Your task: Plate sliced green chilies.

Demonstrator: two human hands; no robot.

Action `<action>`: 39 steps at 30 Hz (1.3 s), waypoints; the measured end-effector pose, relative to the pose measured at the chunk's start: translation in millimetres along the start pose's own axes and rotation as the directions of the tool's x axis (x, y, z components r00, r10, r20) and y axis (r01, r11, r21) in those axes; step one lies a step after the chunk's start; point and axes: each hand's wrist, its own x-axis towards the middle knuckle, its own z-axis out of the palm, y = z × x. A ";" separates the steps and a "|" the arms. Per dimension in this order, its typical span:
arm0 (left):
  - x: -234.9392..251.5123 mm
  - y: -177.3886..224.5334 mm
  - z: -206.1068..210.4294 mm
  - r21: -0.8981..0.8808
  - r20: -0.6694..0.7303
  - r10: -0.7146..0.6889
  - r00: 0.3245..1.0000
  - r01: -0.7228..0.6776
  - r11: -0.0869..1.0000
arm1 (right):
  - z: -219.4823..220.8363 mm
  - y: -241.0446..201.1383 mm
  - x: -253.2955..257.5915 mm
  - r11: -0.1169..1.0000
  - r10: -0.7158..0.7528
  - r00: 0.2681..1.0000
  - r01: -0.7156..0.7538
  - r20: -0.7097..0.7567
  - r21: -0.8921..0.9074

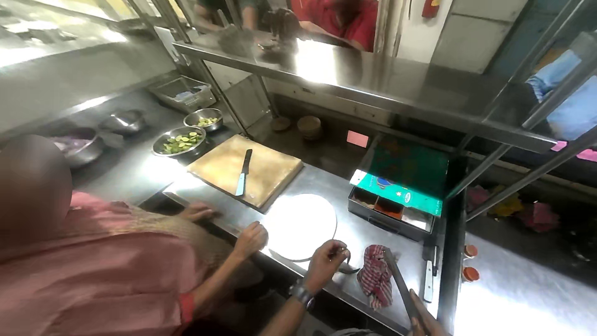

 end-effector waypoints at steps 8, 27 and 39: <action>-53.2 44.4 -2.4 -0.768 -0.119 -0.230 0.966 0.058 0.638 | 14.2 -33.5 19.6 0.987 -0.159 0.960 0.154 0.230 0.037; -63.9 39.5 -8.0 -0.583 -0.260 -0.148 0.954 -0.033 0.812 | 26.2 -48.8 27.9 0.947 -0.245 0.927 0.291 0.284 -0.132; -67.5 29.6 -1.2 -0.544 -0.262 -0.150 0.953 -0.017 0.839 | 14.3 -67.1 15.4 0.913 -0.141 0.928 0.256 0.346 -0.317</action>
